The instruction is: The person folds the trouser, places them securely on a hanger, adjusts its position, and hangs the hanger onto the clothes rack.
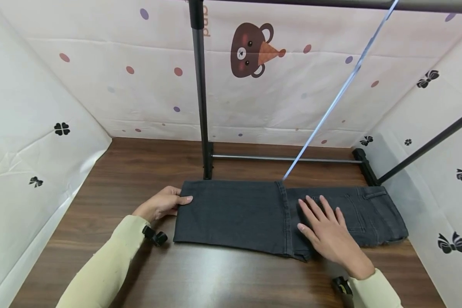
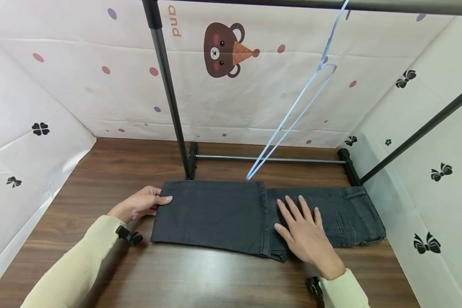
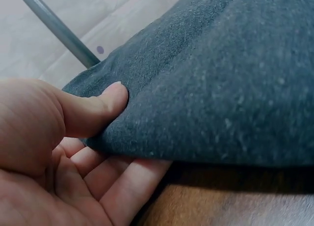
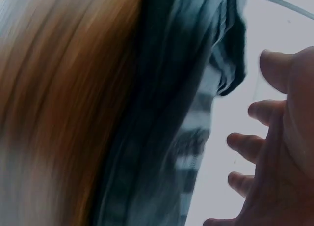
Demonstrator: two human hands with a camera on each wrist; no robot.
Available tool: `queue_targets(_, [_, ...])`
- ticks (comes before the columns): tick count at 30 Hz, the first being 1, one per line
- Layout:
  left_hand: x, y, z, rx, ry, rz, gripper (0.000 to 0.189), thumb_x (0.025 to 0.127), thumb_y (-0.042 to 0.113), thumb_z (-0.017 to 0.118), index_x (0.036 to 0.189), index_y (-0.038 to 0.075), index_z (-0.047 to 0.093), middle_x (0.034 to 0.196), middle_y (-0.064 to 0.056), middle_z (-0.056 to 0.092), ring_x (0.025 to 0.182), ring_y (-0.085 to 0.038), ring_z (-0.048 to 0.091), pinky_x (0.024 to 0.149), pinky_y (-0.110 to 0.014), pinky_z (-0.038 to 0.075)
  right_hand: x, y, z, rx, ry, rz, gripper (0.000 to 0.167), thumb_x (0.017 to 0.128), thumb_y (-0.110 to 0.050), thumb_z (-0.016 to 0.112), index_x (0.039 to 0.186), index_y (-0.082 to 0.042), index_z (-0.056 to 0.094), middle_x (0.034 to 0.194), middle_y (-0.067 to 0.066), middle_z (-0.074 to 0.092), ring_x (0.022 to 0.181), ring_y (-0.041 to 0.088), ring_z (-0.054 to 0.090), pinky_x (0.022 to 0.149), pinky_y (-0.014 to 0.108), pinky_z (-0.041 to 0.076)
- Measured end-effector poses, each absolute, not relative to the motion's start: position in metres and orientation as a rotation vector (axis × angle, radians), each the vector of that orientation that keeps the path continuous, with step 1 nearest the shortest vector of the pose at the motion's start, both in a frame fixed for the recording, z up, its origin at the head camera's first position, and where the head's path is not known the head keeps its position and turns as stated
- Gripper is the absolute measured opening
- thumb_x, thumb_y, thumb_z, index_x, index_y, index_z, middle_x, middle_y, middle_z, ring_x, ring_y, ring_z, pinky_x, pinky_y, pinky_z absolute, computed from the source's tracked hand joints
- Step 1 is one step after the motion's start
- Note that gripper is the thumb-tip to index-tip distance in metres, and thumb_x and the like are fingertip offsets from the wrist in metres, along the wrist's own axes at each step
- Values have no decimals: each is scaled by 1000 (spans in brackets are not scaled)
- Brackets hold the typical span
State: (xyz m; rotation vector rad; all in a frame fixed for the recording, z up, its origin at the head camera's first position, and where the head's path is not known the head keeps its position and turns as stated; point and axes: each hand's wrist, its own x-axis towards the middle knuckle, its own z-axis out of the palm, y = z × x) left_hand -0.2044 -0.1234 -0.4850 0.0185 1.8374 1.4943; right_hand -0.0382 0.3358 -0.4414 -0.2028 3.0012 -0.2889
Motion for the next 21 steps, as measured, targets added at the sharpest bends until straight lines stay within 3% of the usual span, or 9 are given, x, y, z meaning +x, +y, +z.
queue_targets(7, [-206,-126,-489,95,1830,1499,31,107,21,61,121,-5,69,98,-2,79,88,-12,75,79,-31,62,-46,363,-445,-147,2976,-306,70,110,-54,40,168,-23,18,176,13,15,161,48,4,116,82,4])
queue_targets(21, [-216,-130,-490,104,1761,1447,33,106,23,63,124,-4,67,99,-3,79,88,-15,77,81,-34,63,-54,424,-448,-30,2966,-224,73,110,-58,35,169,-22,9,176,17,7,160,51,-8,111,86,-2])
